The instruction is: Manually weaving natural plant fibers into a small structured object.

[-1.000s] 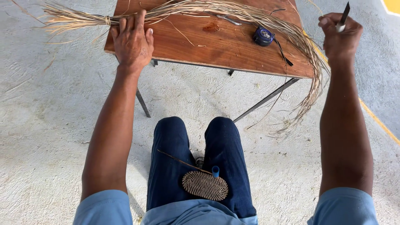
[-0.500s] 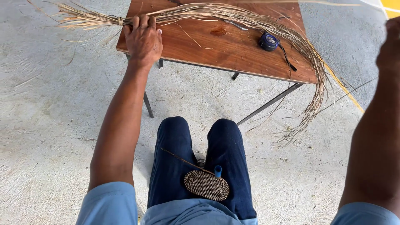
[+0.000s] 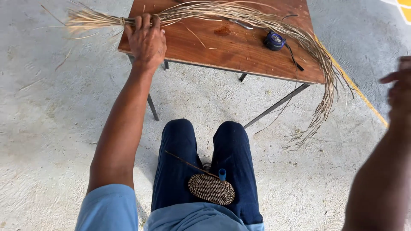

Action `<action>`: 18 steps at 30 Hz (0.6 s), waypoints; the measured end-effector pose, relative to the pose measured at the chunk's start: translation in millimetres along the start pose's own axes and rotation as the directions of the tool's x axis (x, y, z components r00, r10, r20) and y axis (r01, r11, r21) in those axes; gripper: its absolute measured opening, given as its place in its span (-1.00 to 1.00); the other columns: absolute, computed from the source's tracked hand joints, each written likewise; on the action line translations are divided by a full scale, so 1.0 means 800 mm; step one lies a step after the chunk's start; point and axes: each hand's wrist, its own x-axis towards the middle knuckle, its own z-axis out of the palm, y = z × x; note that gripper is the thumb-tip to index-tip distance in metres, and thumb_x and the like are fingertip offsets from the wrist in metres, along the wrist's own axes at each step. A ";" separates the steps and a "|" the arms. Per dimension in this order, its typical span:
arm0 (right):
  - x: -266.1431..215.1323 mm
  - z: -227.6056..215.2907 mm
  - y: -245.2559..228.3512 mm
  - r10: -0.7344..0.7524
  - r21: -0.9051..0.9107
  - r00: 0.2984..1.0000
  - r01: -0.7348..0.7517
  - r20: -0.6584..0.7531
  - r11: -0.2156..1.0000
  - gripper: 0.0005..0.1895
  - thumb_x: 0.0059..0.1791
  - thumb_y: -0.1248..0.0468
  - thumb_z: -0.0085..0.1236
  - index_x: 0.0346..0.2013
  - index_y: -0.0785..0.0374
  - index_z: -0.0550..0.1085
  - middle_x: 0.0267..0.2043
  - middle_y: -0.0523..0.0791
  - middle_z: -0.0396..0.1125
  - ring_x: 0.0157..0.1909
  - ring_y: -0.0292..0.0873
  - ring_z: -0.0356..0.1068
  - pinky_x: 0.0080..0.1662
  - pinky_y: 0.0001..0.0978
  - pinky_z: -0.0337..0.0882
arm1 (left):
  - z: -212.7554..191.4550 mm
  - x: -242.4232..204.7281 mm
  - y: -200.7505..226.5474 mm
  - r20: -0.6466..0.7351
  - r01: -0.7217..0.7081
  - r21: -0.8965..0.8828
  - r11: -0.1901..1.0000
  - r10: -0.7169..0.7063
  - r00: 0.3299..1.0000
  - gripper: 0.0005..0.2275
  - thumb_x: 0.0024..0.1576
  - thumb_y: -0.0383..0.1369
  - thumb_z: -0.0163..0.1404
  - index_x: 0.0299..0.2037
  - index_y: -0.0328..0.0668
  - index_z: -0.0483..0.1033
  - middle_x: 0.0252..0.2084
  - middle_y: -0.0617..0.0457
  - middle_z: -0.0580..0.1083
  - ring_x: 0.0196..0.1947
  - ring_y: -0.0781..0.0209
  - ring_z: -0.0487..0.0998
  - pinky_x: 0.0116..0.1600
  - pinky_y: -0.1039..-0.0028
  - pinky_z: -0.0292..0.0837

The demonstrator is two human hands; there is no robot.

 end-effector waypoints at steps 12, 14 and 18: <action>-0.272 0.156 -0.265 -0.472 0.780 0.853 0.134 0.224 0.611 -0.90 0.13 0.38 0.12 -0.08 0.23 0.55 -0.22 -0.04 0.50 -0.45 -0.33 0.46 -0.43 -0.44 0.47 | -0.202 -0.150 0.247 -0.009 -0.108 -0.874 0.474 0.206 0.978 -0.67 0.35 -0.09 -0.06 -0.05 -0.14 0.65 -0.11 0.00 0.62 -0.05 0.14 0.53 0.14 0.25 0.43; -0.298 0.169 -0.278 -0.406 0.714 0.838 0.027 0.366 0.699 -0.90 0.13 0.34 0.13 -0.10 0.25 0.57 -0.38 -0.06 0.47 -0.46 -0.32 0.43 -0.42 -0.44 0.40 | -0.207 -0.167 0.265 0.100 0.016 -0.916 0.402 0.188 0.977 -0.69 0.26 -0.14 0.03 -0.05 -0.19 0.67 -0.15 -0.01 0.66 -0.11 0.11 0.53 0.05 0.31 0.46; -0.337 0.175 -0.266 -0.392 0.678 0.788 -0.044 0.475 0.734 -0.88 0.11 0.29 0.13 -0.14 0.28 0.55 -0.34 -0.08 0.49 -0.50 -0.32 0.41 -0.44 -0.44 0.41 | -0.187 -0.182 0.251 0.239 0.222 -0.964 0.144 0.118 0.964 -0.74 0.24 -0.20 0.08 -0.07 -0.22 0.67 -0.21 -0.02 0.67 -0.19 0.17 0.63 -0.03 0.41 0.58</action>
